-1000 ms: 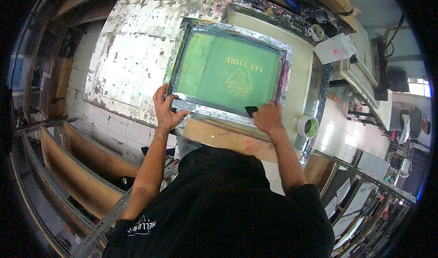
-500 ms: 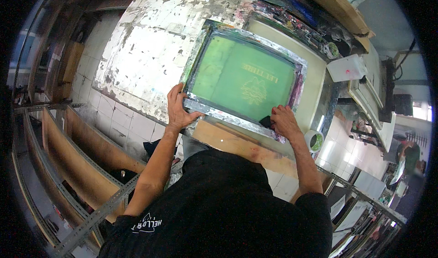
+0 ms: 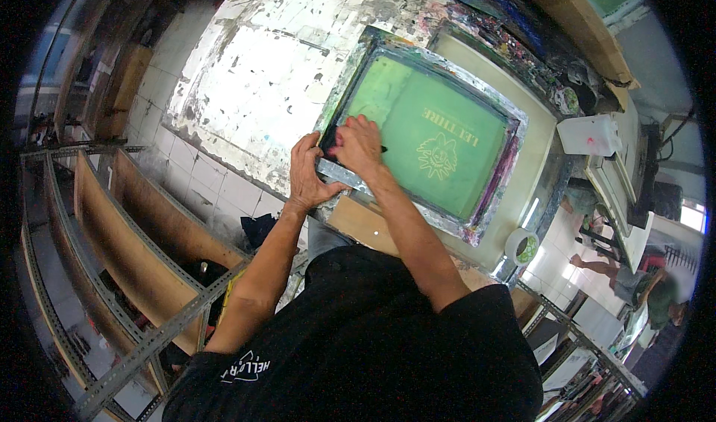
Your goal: The person retrieves a green screen printing frame from a stack and places it on a workbench. They then repeatedly apply strips of white tape to the edges of the frame, smoothing them down with their fingers and a black cloth. Another person is visible in the background handling white t-shirts.
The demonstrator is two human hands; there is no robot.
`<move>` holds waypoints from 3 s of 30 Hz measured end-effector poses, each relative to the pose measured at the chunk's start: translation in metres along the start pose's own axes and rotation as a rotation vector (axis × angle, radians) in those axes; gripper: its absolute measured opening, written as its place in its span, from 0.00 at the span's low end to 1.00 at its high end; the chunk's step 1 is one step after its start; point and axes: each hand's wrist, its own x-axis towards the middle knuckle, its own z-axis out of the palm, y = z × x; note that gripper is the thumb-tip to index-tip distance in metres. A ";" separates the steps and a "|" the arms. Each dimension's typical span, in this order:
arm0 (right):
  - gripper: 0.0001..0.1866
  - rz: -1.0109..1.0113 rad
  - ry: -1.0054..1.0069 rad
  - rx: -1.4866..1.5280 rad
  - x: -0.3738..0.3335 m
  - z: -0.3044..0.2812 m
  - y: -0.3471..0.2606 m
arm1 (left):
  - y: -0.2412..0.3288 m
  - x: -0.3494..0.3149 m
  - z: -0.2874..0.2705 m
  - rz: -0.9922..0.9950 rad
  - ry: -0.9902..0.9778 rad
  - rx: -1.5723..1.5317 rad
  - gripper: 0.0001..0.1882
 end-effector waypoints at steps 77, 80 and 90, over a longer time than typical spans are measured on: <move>0.31 0.394 0.543 -0.452 -0.090 -0.232 0.236 | 0.079 -0.047 0.023 -0.424 -0.601 -0.403 0.22; 0.25 0.528 0.204 -0.325 -0.062 -0.237 0.254 | 0.073 -0.045 0.042 -0.717 -0.573 -0.664 0.23; 0.16 0.734 0.290 -0.533 -0.162 -0.249 0.219 | 0.060 -0.005 0.049 -0.675 -0.305 -0.644 0.22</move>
